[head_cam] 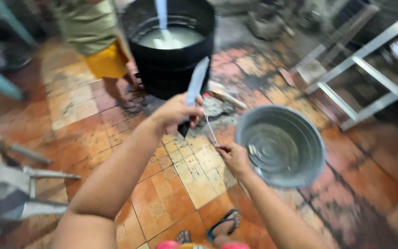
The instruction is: Dipping racks of wicks into molten wax, hanging them to cool, and trimming them with a knife
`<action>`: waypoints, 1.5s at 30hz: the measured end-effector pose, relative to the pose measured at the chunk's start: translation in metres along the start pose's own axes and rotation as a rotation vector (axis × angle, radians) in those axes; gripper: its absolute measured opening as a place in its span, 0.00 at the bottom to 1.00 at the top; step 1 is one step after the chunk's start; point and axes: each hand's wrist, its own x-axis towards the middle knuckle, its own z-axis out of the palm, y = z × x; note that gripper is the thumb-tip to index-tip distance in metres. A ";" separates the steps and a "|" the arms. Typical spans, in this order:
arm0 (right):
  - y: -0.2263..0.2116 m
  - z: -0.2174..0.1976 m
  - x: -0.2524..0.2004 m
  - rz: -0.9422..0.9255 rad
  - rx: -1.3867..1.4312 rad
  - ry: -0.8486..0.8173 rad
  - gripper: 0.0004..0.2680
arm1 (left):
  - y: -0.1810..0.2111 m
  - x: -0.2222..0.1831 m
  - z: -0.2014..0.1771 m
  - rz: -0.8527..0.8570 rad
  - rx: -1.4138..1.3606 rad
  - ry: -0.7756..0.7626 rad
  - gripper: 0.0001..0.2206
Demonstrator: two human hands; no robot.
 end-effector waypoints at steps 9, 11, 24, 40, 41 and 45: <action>0.142 -0.165 -0.146 0.279 -0.273 0.247 0.05 | 0.052 0.028 0.152 -0.040 0.009 -0.247 0.15; 0.175 -0.206 -0.186 0.334 -0.355 0.266 0.04 | 0.052 0.038 0.199 -0.024 0.015 -0.318 0.15; 0.046 -0.480 -0.169 0.257 0.374 0.453 0.10 | -0.035 0.129 0.495 -0.004 0.345 -0.715 0.18; 0.228 -0.587 -0.057 0.156 -0.094 0.577 0.06 | -0.170 0.277 0.647 0.029 0.369 -0.723 0.15; 0.239 -0.596 -0.052 0.154 -0.093 0.583 0.06 | -0.182 0.281 0.660 0.032 0.372 -0.727 0.15; 0.272 -0.633 -0.024 0.234 -0.001 0.811 0.05 | -0.260 0.318 0.703 -0.090 0.154 -0.588 0.13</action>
